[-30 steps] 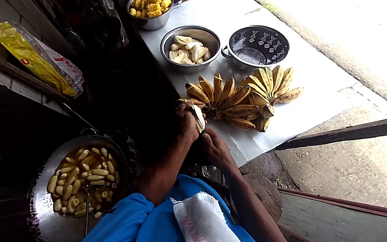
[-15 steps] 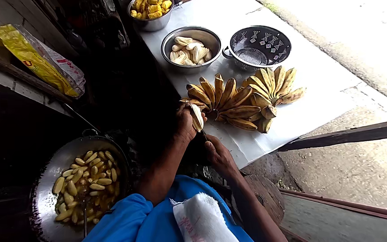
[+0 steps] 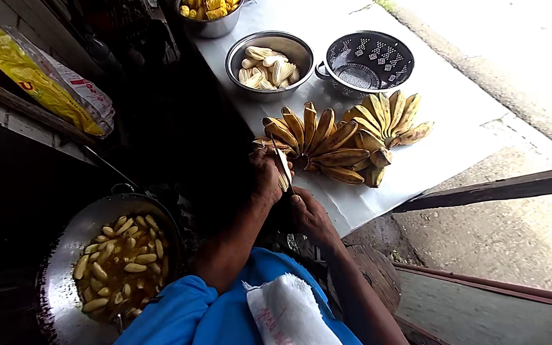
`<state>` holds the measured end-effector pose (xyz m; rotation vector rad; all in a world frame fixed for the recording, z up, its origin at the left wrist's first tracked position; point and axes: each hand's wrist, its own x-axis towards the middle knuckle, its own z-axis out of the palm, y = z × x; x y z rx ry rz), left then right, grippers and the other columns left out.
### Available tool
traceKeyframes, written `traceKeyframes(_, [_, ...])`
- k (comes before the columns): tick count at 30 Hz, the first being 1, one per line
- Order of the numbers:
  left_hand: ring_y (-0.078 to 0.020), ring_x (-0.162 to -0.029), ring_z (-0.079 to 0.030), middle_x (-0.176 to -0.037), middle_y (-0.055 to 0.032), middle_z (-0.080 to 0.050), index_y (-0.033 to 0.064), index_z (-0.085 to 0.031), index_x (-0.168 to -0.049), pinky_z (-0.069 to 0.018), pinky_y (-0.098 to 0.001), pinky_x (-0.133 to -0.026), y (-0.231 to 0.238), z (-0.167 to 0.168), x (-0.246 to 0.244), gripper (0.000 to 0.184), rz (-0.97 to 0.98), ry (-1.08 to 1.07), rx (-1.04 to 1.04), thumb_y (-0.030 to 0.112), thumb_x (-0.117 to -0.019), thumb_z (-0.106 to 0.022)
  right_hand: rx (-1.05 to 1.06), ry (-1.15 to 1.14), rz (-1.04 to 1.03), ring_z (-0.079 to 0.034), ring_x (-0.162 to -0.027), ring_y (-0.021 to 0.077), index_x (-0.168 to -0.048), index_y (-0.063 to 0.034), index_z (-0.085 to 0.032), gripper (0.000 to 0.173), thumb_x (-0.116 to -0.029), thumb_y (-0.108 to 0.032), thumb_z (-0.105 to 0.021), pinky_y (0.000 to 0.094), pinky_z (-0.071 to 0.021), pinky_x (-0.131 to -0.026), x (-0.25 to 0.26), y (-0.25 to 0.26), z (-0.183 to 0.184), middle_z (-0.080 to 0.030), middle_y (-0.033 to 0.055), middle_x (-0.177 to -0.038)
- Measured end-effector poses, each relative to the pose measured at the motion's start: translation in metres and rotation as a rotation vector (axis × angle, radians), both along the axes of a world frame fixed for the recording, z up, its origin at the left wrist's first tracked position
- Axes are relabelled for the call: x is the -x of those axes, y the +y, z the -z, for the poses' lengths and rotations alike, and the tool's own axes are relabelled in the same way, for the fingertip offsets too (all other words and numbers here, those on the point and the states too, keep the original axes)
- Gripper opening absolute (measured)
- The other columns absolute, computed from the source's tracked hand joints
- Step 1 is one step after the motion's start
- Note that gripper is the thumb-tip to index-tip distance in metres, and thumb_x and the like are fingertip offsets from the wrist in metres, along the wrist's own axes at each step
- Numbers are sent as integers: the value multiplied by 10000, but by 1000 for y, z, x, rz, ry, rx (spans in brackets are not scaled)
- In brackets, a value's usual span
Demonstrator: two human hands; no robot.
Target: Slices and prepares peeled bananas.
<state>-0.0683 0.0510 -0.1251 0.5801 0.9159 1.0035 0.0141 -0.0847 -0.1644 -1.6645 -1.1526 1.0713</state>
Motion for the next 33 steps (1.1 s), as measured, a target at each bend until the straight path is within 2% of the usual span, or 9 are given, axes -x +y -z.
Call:
traceKeyframes(4, [-206, -701, -672, -932, -105, -643, 104, -529, -1271, -590, -343, -578, -6, -3, 4, 291, 33, 45, -16, 288, -1131, -352, -11, -141, 10, -587, -610, 141, -1369, -219, -568, 424, -1099, -466, -353, 372, -533, -608, 3, 3, 6, -599, 12, -747])
traceKeyframes(7, [-202, -788, -682, -1050, -97, -651, 165, -518, -1362, -593, -355, -642, -8, -6, 15, 349, 68, 110, -58, 348, -1132, -330, -36, -208, -2, -626, -710, 112, -1388, -153, -575, 453, -1103, -415, -338, 354, -550, -691, 8, -16, 11, -671, 28, -884])
traceKeyframes(10, [-207, -816, -680, -1071, -91, -641, 166, -506, -1364, -602, -383, -697, -13, -2, 14, 335, 72, 108, -68, 339, -1131, -340, -6, -224, 3, -636, -739, 130, -1365, -156, -584, 459, -1102, -437, -334, 376, -547, -725, 5, -9, 14, -670, 40, -885])
traceKeyframes(15, [-225, -781, -687, -1001, -114, -658, 116, -526, -1307, -607, -393, -703, -5, -2, 9, 320, 90, 32, -18, 310, -1126, -348, 22, -153, 8, -601, -658, 138, -1367, -217, -573, 433, -1099, -471, -347, 373, -534, -658, -1, 8, 10, -625, 21, -805])
traceKeyframes(17, [-242, -744, -680, -929, -128, -644, 74, -521, -1265, -609, -409, -666, 8, -2, 10, 327, 74, -55, 18, 304, -1133, -329, -20, -44, -11, -573, -596, 120, -1389, -174, -567, 435, -1098, -428, -368, 327, -525, -570, 1, -10, 5, -610, 9, -785])
traceKeyframes(21, [-232, -740, -675, -915, -118, -638, 71, -515, -1304, -602, -393, -647, 22, -3, 18, 343, 49, -79, 20, 312, -1130, -344, -85, 202, -49, -510, -523, 101, -1410, -101, -543, 474, -1096, -427, -404, 265, -474, -460, 4, -50, -5, -550, -12, -715])
traceKeyframes(24, [-228, -729, -679, -923, -120, -646, 75, -513, -1300, -601, -373, -627, 22, -6, 17, 320, 37, -63, 14, 293, -1130, -351, -70, 212, -39, -507, -517, 103, -1408, -110, -547, 474, -1094, -437, -408, 264, -473, -460, 4, -52, -1, -548, -11, -711])
traceKeyframes(29, [-232, -726, -679, -948, -128, -649, 67, -520, -1281, -602, -376, -618, 5, -2, 7, 286, 46, 3, -22, 266, -1125, -386, -22, 11, -1, -547, -564, 113, -1368, -172, -582, 442, -1095, -450, -373, 314, -510, -537, -1, -14, 3, -573, -6, -723])
traceKeyframes(33, [-201, -785, -684, -1024, -91, -668, 172, -531, -1314, -596, -369, -667, -17, -1, 8, 302, 120, 106, -77, 336, -1115, -374, -4, -75, 25, -561, -567, 136, -1361, -230, -583, 451, -1090, -507, -353, 350, -517, -553, -5, 1, 7, -575, 3, -705])
